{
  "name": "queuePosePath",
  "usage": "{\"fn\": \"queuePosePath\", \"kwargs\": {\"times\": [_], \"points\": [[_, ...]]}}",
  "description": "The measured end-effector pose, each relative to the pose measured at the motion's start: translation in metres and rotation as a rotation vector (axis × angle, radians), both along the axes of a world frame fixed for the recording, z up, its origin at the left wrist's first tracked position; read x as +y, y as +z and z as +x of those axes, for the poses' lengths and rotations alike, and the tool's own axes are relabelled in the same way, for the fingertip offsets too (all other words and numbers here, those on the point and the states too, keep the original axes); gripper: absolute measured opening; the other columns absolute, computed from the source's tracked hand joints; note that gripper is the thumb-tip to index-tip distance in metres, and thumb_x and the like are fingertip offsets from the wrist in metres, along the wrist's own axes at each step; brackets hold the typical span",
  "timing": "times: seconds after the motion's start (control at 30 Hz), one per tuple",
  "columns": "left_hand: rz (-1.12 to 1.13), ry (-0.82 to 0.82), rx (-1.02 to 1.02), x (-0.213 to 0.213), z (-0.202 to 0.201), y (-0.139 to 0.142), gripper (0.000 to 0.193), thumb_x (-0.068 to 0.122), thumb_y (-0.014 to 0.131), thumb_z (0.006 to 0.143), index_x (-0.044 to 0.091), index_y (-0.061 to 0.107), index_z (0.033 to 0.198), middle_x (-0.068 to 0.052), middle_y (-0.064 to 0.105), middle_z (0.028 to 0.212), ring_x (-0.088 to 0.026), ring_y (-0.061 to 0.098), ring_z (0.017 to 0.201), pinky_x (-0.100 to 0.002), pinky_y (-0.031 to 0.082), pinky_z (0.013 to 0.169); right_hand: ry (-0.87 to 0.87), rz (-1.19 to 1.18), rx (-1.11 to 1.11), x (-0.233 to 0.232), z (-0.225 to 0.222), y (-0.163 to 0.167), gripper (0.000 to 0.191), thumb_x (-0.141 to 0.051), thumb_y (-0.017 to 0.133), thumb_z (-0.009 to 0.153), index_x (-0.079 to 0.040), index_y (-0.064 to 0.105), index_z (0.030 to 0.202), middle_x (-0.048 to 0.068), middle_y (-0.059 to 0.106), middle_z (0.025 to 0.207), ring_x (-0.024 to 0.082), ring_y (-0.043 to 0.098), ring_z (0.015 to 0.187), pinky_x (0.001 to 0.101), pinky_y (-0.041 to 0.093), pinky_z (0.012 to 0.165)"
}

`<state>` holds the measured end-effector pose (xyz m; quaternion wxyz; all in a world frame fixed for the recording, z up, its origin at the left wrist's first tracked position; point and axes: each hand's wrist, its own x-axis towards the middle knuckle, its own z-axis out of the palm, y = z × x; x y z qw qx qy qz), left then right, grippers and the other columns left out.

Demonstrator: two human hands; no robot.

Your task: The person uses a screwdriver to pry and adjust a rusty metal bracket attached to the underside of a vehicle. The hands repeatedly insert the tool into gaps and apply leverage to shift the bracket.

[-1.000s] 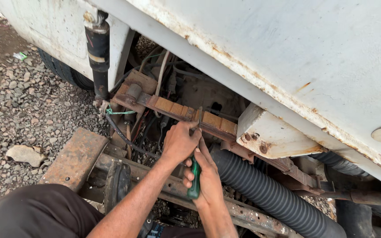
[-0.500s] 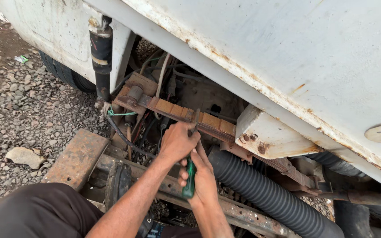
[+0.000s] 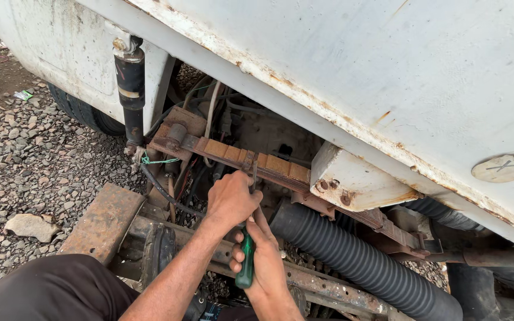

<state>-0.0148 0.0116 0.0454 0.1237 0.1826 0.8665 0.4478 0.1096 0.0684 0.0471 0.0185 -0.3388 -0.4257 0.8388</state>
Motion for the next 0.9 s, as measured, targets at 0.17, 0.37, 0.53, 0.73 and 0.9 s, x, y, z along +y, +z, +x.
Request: {"fn": "queuePosePath", "kwargs": {"times": [0.17,0.37,0.53,0.73,0.9], "points": [[-0.072,-0.05,-0.009,-0.004,-0.004,-0.001,0.028,0.026,0.076,0.081,0.0,0.075,0.089,-0.018,0.076,0.084,-0.035,0.076,0.082,-0.047,0.061,0.075,0.003,-0.016,-0.036,-0.004,0.005,0.006,0.062,-0.023,0.045,0.103,-0.028,0.029,0.162,0.001,0.05,0.076,0.006,0.045,0.048,0.0218,0.039,0.037],[-0.075,-0.038,0.023,-0.006,-0.008,-0.004,0.022,0.025,0.077,0.082,0.004,0.078,0.086,-0.019,0.076,0.083,-0.035,0.076,0.084,-0.046,0.061,0.077,0.035,0.039,-0.04,-0.012,0.005,0.01,0.062,-0.024,0.044,0.103,-0.03,0.029,0.162,0.002,0.049,0.075,0.007,0.044,0.048,0.0229,0.04,0.037],[-0.104,-0.024,-0.014,-0.004,-0.009,-0.007,0.022,0.025,0.079,0.08,0.005,0.078,0.087,-0.018,0.077,0.085,-0.034,0.076,0.086,-0.046,0.06,0.078,0.026,-0.012,-0.027,-0.013,0.005,-0.003,0.056,-0.032,0.04,0.103,-0.03,0.034,0.158,0.004,0.051,0.075,0.008,0.044,0.047,0.0223,0.04,0.037],[-0.061,0.019,-0.003,0.001,-0.006,-0.008,0.022,0.023,0.079,0.081,0.004,0.076,0.093,-0.017,0.075,0.089,-0.034,0.076,0.086,-0.046,0.061,0.076,0.014,-0.145,-0.014,0.0,-0.002,-0.027,0.028,-0.034,0.039,0.108,-0.008,0.046,0.1,0.002,0.047,0.07,0.009,0.042,0.047,0.0242,0.036,0.036],[-0.058,0.017,0.079,0.007,0.002,-0.009,0.019,0.019,0.075,0.087,0.001,0.074,0.094,-0.021,0.075,0.086,-0.036,0.076,0.083,-0.045,0.062,0.071,0.008,-0.17,0.036,0.01,-0.005,-0.035,0.031,-0.032,0.036,0.107,-0.008,0.05,0.094,-0.001,0.046,0.067,0.006,0.04,0.046,0.0212,0.034,0.035]]}}
